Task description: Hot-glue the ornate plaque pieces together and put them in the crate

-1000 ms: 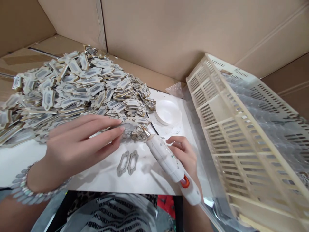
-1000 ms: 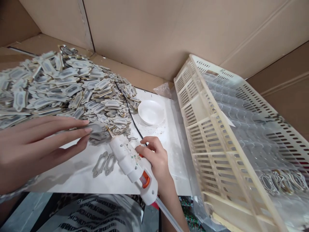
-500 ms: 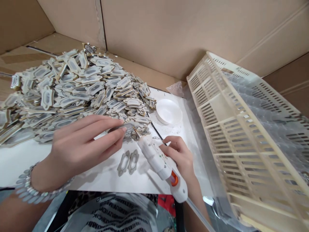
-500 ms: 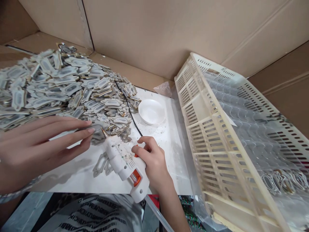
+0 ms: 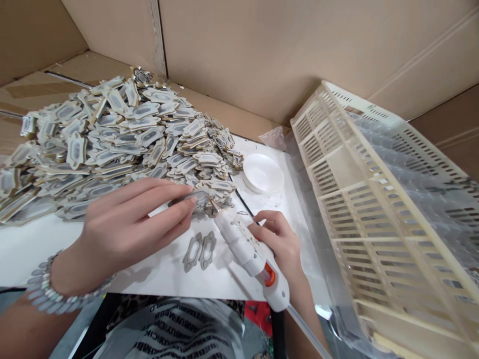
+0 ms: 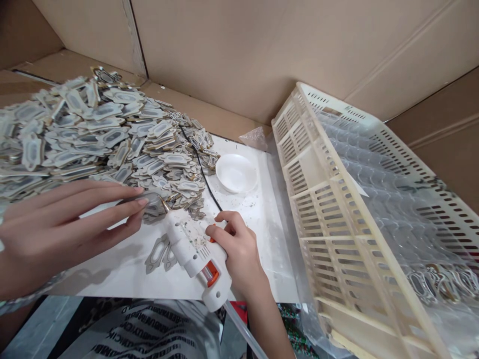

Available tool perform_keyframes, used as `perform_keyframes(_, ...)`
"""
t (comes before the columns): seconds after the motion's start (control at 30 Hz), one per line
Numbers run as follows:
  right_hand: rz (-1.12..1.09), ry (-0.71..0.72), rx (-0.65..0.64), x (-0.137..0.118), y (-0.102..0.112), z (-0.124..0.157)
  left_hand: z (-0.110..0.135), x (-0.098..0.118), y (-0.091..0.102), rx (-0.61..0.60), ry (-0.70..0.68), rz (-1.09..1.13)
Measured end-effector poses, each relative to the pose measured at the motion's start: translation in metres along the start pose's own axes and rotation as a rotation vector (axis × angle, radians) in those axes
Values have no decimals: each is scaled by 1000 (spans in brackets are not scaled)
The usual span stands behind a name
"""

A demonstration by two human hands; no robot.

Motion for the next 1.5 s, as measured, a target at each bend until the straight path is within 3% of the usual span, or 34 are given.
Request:
perform_keyframes(0.2,-60,-110,14,0,0,0,0,-1,1,5,-7,-23)
perform_keyframes(0.3,-18,-82,84,0,3,-1,0,0,3,-2,21,1)
perform_keyframes(0.37,32,-7,167,-1,6,-1,1,2,1,-30,126,83)
perform_keyframes(0.47,64,56,239,0,9,1,10,7,-9,-52,406,279)
perform_keyframes(0.63,-213,-157,164,10,6,9,24,29,-33,34,752,709)
perform_keyframes(0.8,-544,-145,-5,10,-4,10,20,52,-46,46,832,896)
perform_keyframes(0.93,-627,-157,-49,9,-7,7,18,56,-52,75,906,1003)
perform_keyframes(1.0,-678,-169,-48,7,-6,6,18,55,-58,78,1003,1173)
perform_keyframes(1.07,-768,-200,-48,4,-5,6,18,55,-67,40,1167,1495)
perform_keyframes(1.23,-909,-205,-24,-2,1,4,16,76,-82,-233,1609,2270)
perform_keyframes(1.33,-950,-139,-14,-3,3,4,14,89,-82,-359,1676,2540)
perform_keyframes(1.5,-965,-25,13,-5,5,4,15,96,-82,-356,1613,2715)
Point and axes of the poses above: each hand's wrist, its own z-axis away from the middle knuckle, its own y-axis out of the back of the hand, x = y × z, the point moved 4 cm from there along -z, towards the middle knuckle, and after that the axes turned 9 degrees about z, right-handed, at the moved point
